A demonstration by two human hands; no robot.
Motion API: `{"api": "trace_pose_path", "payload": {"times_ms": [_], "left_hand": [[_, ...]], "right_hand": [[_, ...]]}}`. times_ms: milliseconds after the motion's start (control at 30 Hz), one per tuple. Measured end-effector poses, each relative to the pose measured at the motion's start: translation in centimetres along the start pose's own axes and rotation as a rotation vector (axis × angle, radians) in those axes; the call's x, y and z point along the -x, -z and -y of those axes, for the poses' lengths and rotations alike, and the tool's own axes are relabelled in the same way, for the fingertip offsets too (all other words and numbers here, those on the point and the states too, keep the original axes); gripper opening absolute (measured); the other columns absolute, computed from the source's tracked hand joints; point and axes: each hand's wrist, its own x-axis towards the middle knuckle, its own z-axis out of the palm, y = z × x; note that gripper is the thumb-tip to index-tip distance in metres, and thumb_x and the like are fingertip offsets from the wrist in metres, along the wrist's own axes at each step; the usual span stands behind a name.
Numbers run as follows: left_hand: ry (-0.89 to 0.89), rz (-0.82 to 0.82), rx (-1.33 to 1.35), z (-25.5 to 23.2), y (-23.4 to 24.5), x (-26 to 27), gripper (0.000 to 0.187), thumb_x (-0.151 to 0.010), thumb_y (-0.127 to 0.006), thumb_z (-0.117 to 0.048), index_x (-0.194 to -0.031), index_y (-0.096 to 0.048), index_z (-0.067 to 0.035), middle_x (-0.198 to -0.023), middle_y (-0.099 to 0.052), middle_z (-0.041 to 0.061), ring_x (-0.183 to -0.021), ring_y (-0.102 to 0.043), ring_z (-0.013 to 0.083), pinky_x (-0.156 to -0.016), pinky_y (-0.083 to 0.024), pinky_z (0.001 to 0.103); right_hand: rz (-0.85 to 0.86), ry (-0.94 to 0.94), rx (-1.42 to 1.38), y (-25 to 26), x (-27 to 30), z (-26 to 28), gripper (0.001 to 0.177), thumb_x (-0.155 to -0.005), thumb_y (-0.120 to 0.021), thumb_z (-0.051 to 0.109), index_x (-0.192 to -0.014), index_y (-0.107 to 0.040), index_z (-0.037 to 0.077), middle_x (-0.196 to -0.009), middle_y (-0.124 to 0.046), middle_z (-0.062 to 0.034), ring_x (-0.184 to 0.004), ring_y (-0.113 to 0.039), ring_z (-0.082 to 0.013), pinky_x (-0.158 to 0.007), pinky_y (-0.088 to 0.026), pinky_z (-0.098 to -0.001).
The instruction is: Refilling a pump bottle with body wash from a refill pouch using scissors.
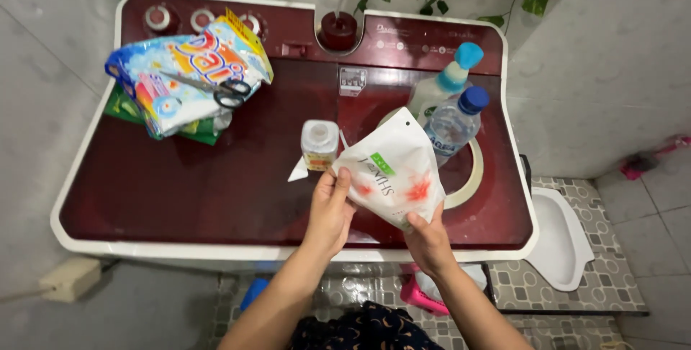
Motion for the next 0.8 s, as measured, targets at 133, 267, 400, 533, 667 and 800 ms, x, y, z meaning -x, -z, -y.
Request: {"api": "trace_pose_path", "payload": {"times_ms": [133,267,400,533,667,800], "left_hand": [[-0.033,0.111,-0.187,-1.2,3.1,-1.3,0.035,-0.106,-0.062,-0.03,-0.123,-0.063,0.001,-0.113,-0.072,0.01,-0.103,-0.065,0.0177,-0.093,-0.052,0.036],[-0.089,0.294,-0.769,-5.8,3.8,-2.8,0.037,-0.103,-0.063,-0.031,-0.123,-0.07,-0.001,-0.111,-0.076,0.006,-0.103,-0.065,0.012,-0.096,-0.051,0.028],[-0.081,0.457,-1.009,-10.3,2.5,-4.8,0.033,-0.097,-0.068,-0.026,-0.119,-0.07,-0.002,-0.105,-0.077,0.004,-0.096,-0.068,0.0118,-0.089,-0.055,0.029],[-0.24,0.564,-1.024,-13.7,0.7,-7.6,0.037,-0.095,-0.073,-0.024,-0.124,-0.069,0.0,-0.11,-0.071,0.007,-0.098,-0.065,0.0124,-0.085,-0.055,0.03],[-0.027,0.534,-1.038,-15.4,-1.9,-9.8,0.029,-0.094,-0.072,-0.024,-0.113,-0.074,-0.003,-0.095,-0.078,0.006,-0.084,-0.071,0.008,-0.074,-0.059,0.028],[-0.19,0.614,-1.077,-15.0,-3.4,-11.9,0.024,-0.094,-0.072,-0.023,-0.107,-0.075,-0.003,-0.091,-0.08,0.005,-0.084,-0.072,0.0071,-0.076,-0.058,0.026]], "right_hand": [[-0.038,0.051,-0.032,-1.3,-0.4,-0.7,0.085,-0.091,-0.07,0.017,-0.158,-0.019,0.021,-0.157,-0.038,-0.0082,-0.143,-0.04,-0.0271,-0.119,-0.03,-0.0485],[-0.076,0.1,-0.132,-3.0,-0.9,-0.6,0.081,-0.09,-0.071,0.018,-0.155,-0.022,0.023,-0.153,-0.041,-0.0112,-0.138,-0.045,-0.033,-0.114,-0.038,-0.0555],[-0.129,0.156,-0.086,-4.3,-1.4,0.1,0.077,-0.092,-0.071,0.019,-0.153,-0.024,0.022,-0.15,-0.044,-0.0114,-0.135,-0.049,-0.032,-0.111,-0.045,-0.0537],[-0.26,0.178,-0.004,-5.7,-2.1,0.4,0.071,-0.09,-0.069,0.018,-0.147,-0.026,0.024,-0.147,-0.047,-0.0092,-0.133,-0.053,-0.0299,-0.107,-0.048,-0.0533],[-0.352,0.237,0.01,-5.5,-2.6,-0.5,0.056,-0.097,-0.065,0.016,-0.142,-0.031,0.02,-0.144,-0.049,-0.0102,-0.131,-0.054,-0.0285,-0.106,-0.049,-0.0531],[-0.431,0.257,-0.049,-6.9,-2.7,-0.7,0.051,-0.1,-0.062,0.017,-0.142,-0.034,0.019,-0.145,-0.052,-0.0104,-0.128,-0.057,-0.0293,-0.101,-0.051,-0.051]]}}
